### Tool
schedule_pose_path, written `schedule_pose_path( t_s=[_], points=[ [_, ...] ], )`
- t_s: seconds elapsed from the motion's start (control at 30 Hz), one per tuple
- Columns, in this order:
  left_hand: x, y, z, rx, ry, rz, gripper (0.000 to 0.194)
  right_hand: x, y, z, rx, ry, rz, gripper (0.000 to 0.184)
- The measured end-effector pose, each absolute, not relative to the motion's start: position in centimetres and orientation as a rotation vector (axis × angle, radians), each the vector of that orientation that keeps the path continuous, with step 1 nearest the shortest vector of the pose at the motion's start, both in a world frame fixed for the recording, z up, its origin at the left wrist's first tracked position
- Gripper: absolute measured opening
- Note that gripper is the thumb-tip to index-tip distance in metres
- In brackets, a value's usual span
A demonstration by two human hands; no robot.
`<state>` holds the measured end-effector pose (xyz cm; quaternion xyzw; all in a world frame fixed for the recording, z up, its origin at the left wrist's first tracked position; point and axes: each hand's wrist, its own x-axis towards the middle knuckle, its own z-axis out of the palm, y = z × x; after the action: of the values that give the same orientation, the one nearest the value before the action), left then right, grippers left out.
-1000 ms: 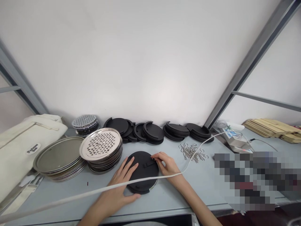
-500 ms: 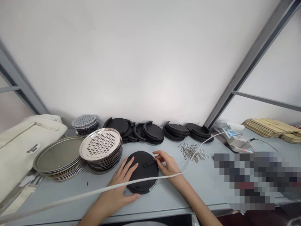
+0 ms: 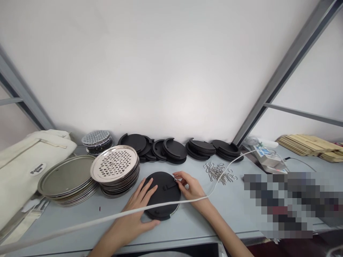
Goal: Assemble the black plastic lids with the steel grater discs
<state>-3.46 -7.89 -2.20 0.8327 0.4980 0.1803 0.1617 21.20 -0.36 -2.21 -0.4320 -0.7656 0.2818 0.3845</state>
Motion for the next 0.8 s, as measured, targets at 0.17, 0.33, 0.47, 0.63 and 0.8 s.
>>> schedule_pose_path(
  t_s=[0.17, 0.33, 0.47, 0.63, 0.8],
  points=[
    [-3.52, -7.87, -2.26, 2.395, 1.401, 0.536, 0.085, 21.18, -0.27, -2.37, -1.142, -1.950, 0.701, 0.026],
    [-3.51, -7.86, -2.29, 2.396, 1.405, 0.531, 0.086, 21.10, -0.21, -2.72, -1.125, -1.929, 0.649, 0.027],
    [-3.44, -7.92, -2.17, 2.387, 1.416, 0.517, 0.086, 21.02, -0.17, -2.87, -1.145, -1.894, 0.636, 0.024],
    [-3.49, -7.91, -2.17, 2.387, 1.410, 0.526, 0.086, 21.11, -0.05, -3.03, -1.121, -1.902, 0.644, 0.022],
    [-3.50, -7.89, -2.20, 2.381, 1.415, 0.534, 0.085, 21.00, -0.14, -2.82, -1.103, -1.909, 0.603, 0.018]
  ],
)
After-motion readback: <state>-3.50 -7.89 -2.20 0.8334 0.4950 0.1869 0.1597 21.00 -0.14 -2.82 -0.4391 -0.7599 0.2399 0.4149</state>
